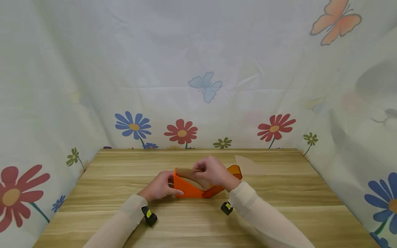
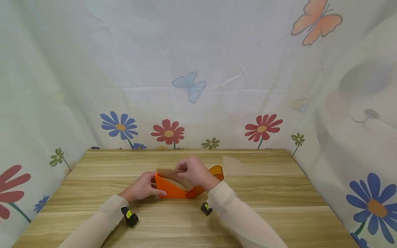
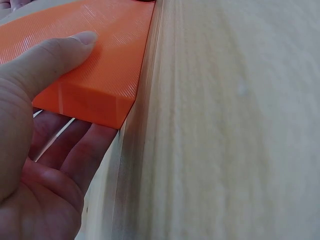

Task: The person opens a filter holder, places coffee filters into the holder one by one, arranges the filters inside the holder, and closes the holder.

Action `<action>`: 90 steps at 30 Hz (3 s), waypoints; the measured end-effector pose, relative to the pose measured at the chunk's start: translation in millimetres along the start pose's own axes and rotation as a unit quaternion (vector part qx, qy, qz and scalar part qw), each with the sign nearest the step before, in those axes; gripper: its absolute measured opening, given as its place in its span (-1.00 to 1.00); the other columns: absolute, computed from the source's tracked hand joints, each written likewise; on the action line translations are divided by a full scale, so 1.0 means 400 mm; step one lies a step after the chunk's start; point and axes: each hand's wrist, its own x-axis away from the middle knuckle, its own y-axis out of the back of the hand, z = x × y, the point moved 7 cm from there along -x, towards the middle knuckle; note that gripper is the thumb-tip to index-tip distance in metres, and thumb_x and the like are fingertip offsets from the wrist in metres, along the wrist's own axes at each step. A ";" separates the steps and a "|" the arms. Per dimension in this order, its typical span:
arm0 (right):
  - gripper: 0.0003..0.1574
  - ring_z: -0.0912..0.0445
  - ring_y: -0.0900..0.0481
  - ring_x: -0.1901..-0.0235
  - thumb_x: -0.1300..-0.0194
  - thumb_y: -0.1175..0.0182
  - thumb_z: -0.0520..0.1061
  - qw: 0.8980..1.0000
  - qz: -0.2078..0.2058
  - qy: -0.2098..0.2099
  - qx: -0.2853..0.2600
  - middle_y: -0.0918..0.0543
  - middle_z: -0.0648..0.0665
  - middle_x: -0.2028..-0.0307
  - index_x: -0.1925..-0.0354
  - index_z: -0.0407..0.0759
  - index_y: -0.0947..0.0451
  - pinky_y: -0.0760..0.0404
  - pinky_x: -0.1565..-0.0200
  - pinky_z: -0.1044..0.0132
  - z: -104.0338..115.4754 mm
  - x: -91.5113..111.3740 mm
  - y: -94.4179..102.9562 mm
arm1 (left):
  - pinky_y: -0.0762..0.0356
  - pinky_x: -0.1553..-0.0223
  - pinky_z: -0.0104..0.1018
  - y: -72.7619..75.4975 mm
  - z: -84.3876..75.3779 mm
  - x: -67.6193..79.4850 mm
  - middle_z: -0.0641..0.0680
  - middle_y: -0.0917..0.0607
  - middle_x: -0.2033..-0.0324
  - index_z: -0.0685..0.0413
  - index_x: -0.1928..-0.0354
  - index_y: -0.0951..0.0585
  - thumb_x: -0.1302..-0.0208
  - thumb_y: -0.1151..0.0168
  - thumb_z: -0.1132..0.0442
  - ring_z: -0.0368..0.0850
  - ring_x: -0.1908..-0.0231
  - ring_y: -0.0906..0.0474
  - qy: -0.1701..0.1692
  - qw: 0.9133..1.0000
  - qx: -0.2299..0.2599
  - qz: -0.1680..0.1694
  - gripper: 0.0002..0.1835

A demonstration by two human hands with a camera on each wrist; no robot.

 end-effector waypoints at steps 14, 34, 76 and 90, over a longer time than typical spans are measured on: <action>-0.93 0.18 -0.58 0.37 -0.25 -0.46 -0.17 1.000 -0.005 0.000 -0.004 -0.81 0.01 0.31 0.25 -0.06 -0.82 -0.65 0.24 0.36 0.013 0.003 0.016 | -0.65 -0.02 -0.34 0.000 0.004 -0.003 -0.10 -0.78 0.08 -0.12 -0.13 -0.64 -0.10 -0.59 0.02 -0.11 0.10 -0.68 -0.003 1.000 0.003 0.001 -0.46; -0.92 0.14 -0.57 0.41 -0.27 -0.43 -0.21 1.000 0.018 0.012 0.015 -0.79 0.03 0.32 0.31 -0.02 -0.83 -0.66 0.36 0.36 0.008 0.008 0.005 | -0.67 0.01 -0.34 -0.003 0.005 0.000 -0.07 -0.78 0.07 -0.10 -0.13 -0.65 -0.09 -0.59 0.01 -0.09 0.09 -0.69 -0.007 1.000 0.013 0.000 -0.45; -0.90 0.13 -0.52 0.51 -0.23 -0.46 -0.25 0.996 0.064 -0.029 0.063 -0.71 0.08 0.51 0.39 -0.06 -0.82 -0.65 0.40 0.35 -0.011 -0.004 -0.053 | -0.66 -0.07 -0.26 -0.001 0.019 -0.006 -0.09 -0.79 0.06 -0.12 -0.11 -0.67 -0.06 -0.62 -0.01 -0.14 0.08 -0.70 0.005 1.000 -0.003 -0.012 -0.45; -0.75 0.14 -0.65 0.32 -0.13 -0.46 -0.32 0.988 0.128 -0.054 0.071 -0.77 0.05 0.33 0.23 -0.04 -0.81 -0.74 0.12 0.24 0.009 0.014 -0.034 | -0.64 -0.10 -0.18 0.000 0.023 -0.003 -0.11 -0.79 0.08 -0.13 -0.07 -0.68 -0.04 -0.62 -0.03 -0.15 0.08 -0.69 0.007 1.000 -0.008 -0.014 -0.47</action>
